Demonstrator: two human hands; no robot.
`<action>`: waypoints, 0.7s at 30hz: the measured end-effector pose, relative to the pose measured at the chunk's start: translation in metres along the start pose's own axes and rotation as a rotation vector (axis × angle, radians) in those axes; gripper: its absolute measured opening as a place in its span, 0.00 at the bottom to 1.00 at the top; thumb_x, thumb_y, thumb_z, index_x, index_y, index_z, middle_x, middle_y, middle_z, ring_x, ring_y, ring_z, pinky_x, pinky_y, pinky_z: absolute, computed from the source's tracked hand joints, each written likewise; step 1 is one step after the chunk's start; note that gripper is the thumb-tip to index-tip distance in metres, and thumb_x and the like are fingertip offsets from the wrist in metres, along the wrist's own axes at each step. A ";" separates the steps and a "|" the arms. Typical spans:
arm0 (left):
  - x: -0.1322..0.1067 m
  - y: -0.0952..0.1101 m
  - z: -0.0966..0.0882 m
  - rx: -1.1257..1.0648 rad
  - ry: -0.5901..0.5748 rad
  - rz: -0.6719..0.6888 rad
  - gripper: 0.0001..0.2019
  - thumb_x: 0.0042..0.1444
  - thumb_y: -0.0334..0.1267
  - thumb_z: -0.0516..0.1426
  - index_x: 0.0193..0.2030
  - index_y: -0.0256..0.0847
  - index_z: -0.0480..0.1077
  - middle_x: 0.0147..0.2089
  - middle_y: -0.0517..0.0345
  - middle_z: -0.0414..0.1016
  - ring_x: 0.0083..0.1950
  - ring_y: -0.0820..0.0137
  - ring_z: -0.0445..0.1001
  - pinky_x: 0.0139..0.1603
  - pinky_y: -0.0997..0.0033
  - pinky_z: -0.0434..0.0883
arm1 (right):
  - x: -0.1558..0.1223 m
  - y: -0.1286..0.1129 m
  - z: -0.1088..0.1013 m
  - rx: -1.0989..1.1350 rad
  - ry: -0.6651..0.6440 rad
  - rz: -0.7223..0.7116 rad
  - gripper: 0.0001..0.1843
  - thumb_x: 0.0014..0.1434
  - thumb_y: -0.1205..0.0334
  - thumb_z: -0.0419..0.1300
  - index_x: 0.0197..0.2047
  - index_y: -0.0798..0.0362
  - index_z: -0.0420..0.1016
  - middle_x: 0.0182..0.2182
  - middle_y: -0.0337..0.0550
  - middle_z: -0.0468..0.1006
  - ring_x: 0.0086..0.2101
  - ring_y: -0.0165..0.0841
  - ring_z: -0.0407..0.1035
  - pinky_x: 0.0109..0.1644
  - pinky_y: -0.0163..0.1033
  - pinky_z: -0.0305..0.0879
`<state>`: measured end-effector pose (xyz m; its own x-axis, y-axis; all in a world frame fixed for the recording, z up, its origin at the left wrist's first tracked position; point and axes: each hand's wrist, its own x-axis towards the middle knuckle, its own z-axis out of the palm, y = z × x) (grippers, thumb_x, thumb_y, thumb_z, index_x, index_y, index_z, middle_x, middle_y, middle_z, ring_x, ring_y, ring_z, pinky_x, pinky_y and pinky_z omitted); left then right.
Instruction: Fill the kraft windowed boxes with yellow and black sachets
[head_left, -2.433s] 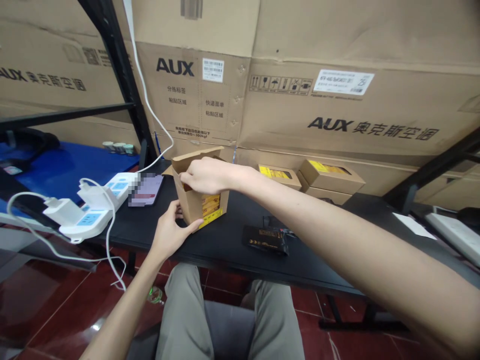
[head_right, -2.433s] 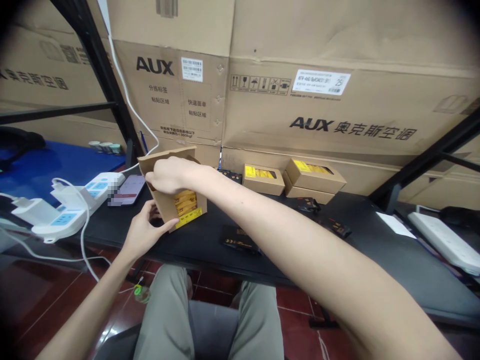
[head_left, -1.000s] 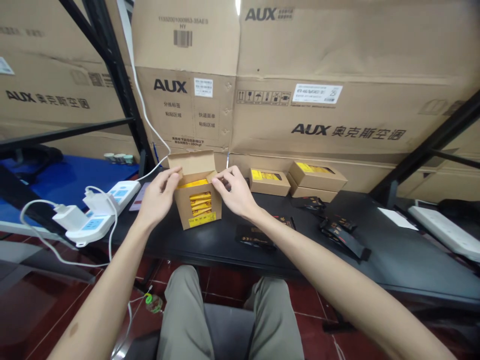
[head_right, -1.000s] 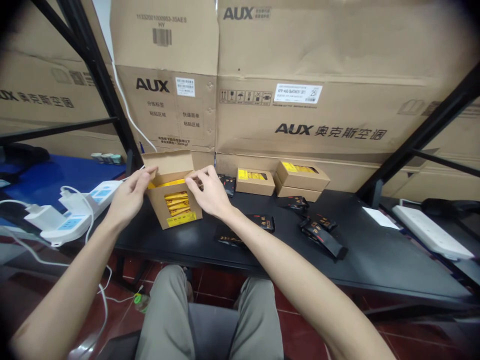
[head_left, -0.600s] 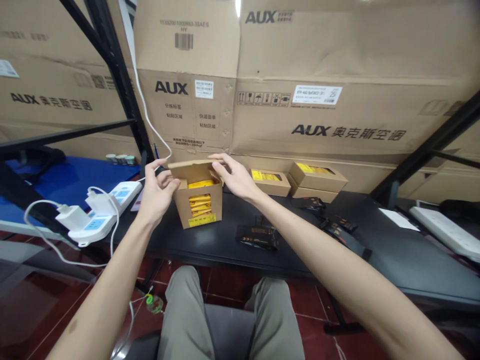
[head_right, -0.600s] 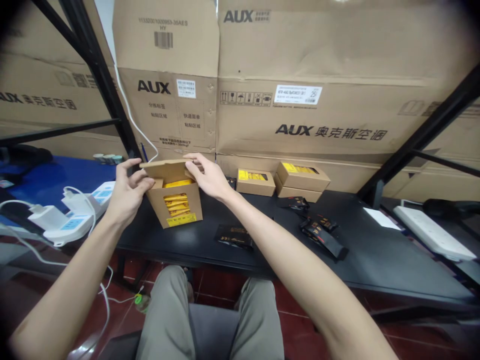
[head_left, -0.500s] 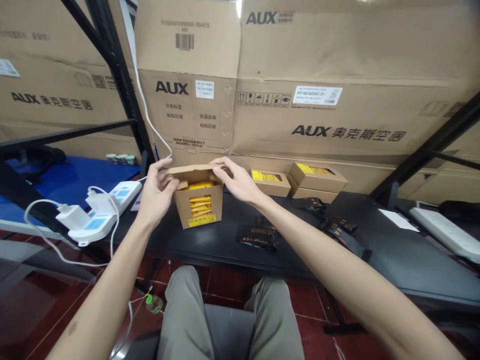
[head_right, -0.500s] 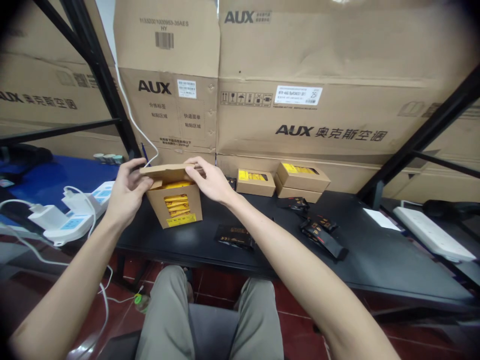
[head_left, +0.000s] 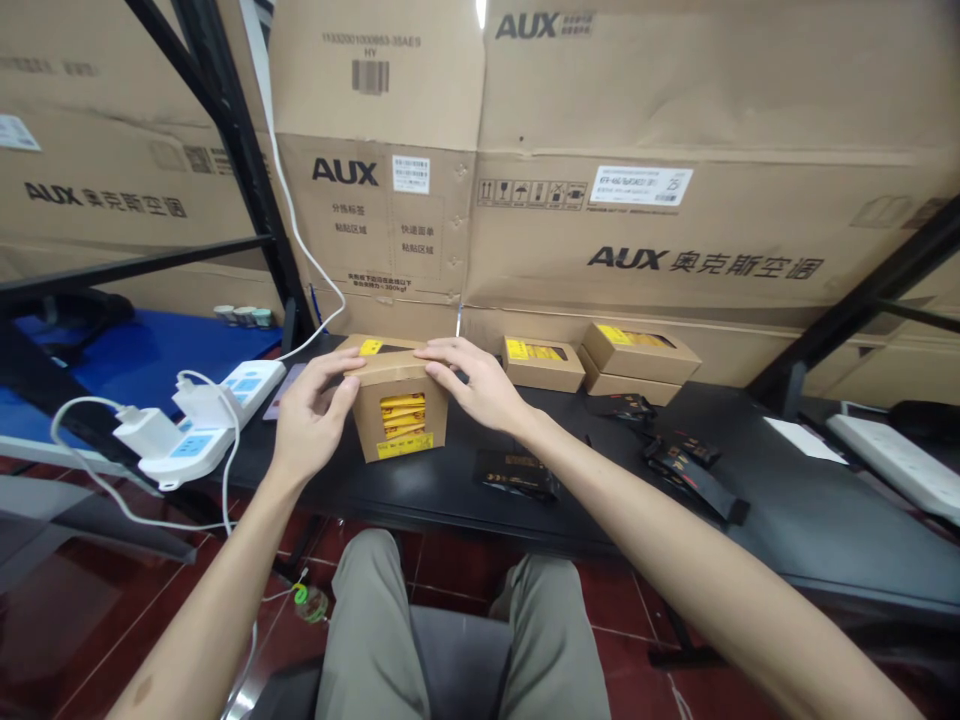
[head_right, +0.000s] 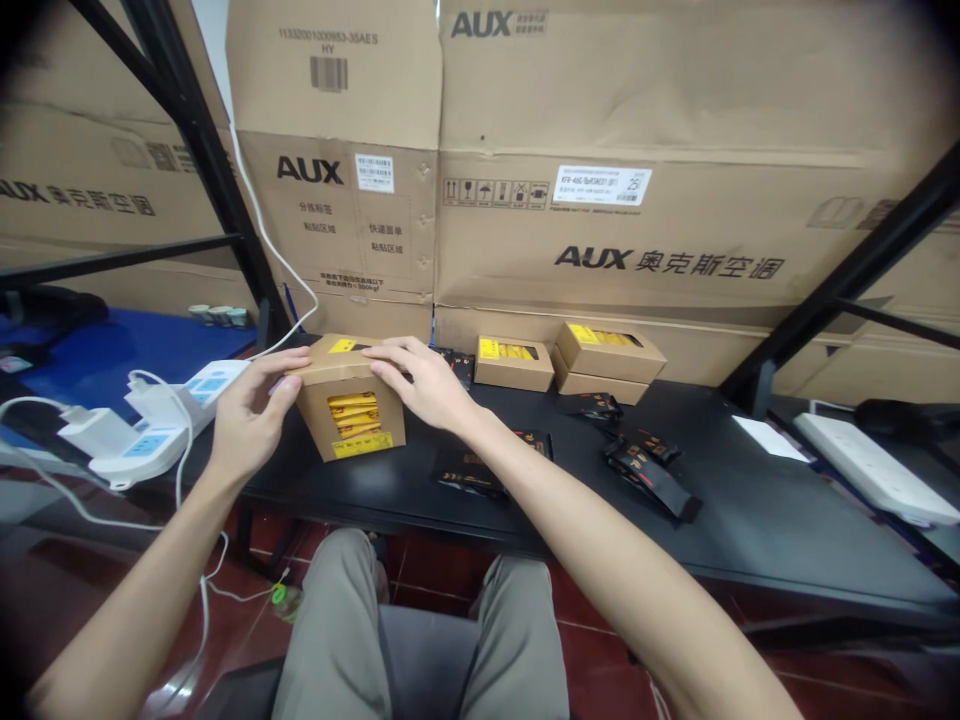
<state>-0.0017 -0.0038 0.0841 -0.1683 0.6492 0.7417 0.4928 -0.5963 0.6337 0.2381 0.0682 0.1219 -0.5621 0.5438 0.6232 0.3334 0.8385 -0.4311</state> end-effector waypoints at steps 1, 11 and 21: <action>-0.001 0.000 0.000 0.003 0.006 0.008 0.13 0.66 0.46 0.59 0.51 0.43 0.77 0.60 0.48 0.79 0.65 0.60 0.76 0.71 0.53 0.69 | -0.001 0.000 0.000 -0.002 -0.002 0.005 0.18 0.74 0.52 0.53 0.58 0.46 0.80 0.58 0.46 0.78 0.60 0.37 0.71 0.70 0.51 0.64; -0.002 -0.002 0.002 0.043 0.023 0.041 0.11 0.68 0.44 0.58 0.50 0.43 0.78 0.59 0.50 0.80 0.64 0.60 0.77 0.70 0.53 0.70 | -0.002 0.003 0.001 -0.010 0.004 0.009 0.20 0.74 0.51 0.54 0.60 0.45 0.81 0.60 0.47 0.77 0.61 0.37 0.71 0.70 0.52 0.64; -0.031 -0.008 0.007 0.281 -0.007 0.025 0.24 0.68 0.47 0.57 0.68 0.45 0.68 0.75 0.43 0.66 0.74 0.53 0.68 0.68 0.48 0.73 | -0.011 0.014 0.000 0.102 -0.156 0.067 0.35 0.64 0.49 0.66 0.72 0.45 0.67 0.66 0.53 0.71 0.57 0.41 0.73 0.61 0.55 0.74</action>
<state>0.0052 -0.0162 0.0545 -0.1482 0.6397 0.7542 0.7142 -0.4583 0.5291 0.2486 0.0737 0.1092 -0.6542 0.5794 0.4860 0.2999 0.7887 -0.5366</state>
